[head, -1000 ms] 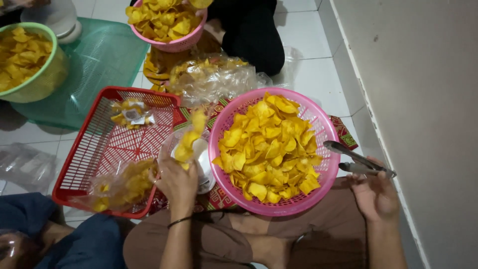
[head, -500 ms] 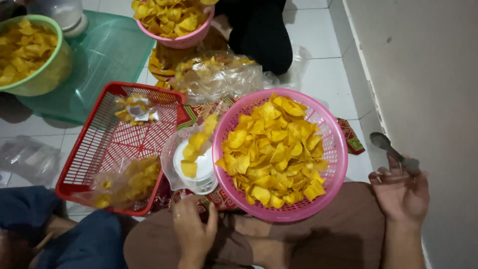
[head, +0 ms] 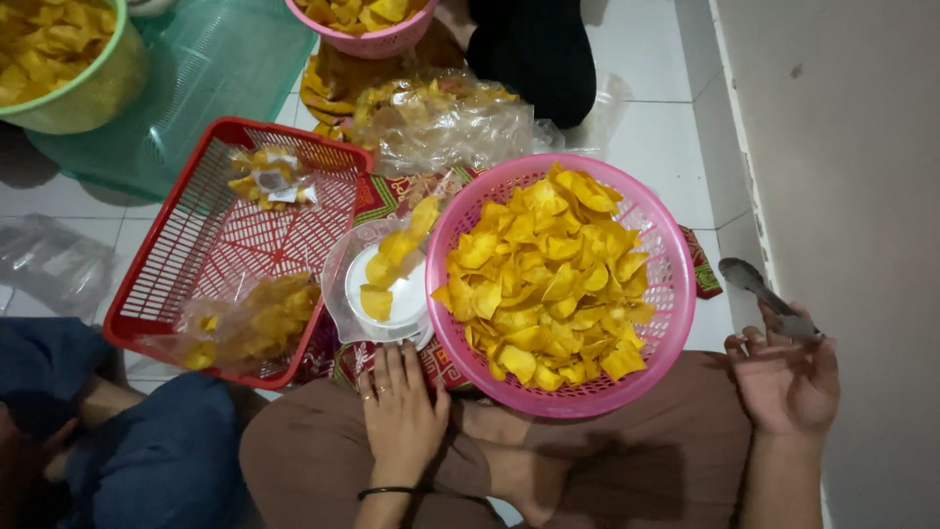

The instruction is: Manually bagging chips from a large basket into individual plastic bags using tongs.

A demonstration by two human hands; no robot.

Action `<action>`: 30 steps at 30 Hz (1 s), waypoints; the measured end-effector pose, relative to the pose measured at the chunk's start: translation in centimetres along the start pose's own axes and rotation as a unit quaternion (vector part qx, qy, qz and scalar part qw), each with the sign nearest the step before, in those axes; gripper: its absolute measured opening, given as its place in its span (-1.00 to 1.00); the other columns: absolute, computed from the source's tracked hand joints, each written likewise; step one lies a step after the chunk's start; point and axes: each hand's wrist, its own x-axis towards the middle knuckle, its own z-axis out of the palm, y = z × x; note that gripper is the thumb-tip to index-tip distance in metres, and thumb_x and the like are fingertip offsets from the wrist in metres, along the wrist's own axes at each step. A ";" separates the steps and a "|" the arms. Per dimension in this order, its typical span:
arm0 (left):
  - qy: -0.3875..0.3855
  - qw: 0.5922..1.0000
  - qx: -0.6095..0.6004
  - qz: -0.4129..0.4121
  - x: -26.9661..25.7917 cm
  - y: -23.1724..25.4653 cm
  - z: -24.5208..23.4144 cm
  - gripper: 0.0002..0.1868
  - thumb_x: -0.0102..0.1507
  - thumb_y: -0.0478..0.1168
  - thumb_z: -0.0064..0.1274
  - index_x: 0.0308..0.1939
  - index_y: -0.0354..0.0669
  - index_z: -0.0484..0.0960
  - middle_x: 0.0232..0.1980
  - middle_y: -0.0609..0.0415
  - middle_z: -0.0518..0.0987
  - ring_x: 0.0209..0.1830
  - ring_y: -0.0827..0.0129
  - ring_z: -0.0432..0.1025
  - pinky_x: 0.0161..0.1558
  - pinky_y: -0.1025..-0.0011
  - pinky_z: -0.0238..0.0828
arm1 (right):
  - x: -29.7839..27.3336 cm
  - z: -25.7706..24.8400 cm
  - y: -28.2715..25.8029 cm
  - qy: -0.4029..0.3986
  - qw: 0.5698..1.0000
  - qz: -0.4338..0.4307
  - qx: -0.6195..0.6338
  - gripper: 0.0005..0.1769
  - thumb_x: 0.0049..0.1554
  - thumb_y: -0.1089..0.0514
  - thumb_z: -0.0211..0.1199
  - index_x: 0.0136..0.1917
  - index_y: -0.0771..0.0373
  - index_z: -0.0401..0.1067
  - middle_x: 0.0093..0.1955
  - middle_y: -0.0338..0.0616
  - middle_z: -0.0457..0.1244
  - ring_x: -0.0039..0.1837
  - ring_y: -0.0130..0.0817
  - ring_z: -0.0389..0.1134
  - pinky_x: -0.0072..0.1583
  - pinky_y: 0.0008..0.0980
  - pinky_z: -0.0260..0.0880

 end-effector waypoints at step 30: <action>-0.002 0.988 0.128 0.081 0.4 1.0 1.5 -0.36 0.21 -0.07 -0.11 0.31 -0.37 0.50 0.35 -0.16 0.45 0.49 0.04 0.22 0.51 0.09 -0.27 | 0.2 -0.8 -0.2 0.024 0.999 -0.004 -0.033 -0.44 0.39 -0.04 0.37 0.56 0.21 0.48 0.50 0.13 0.36 0.23 -0.07 0.44 0.36 0.00 0.27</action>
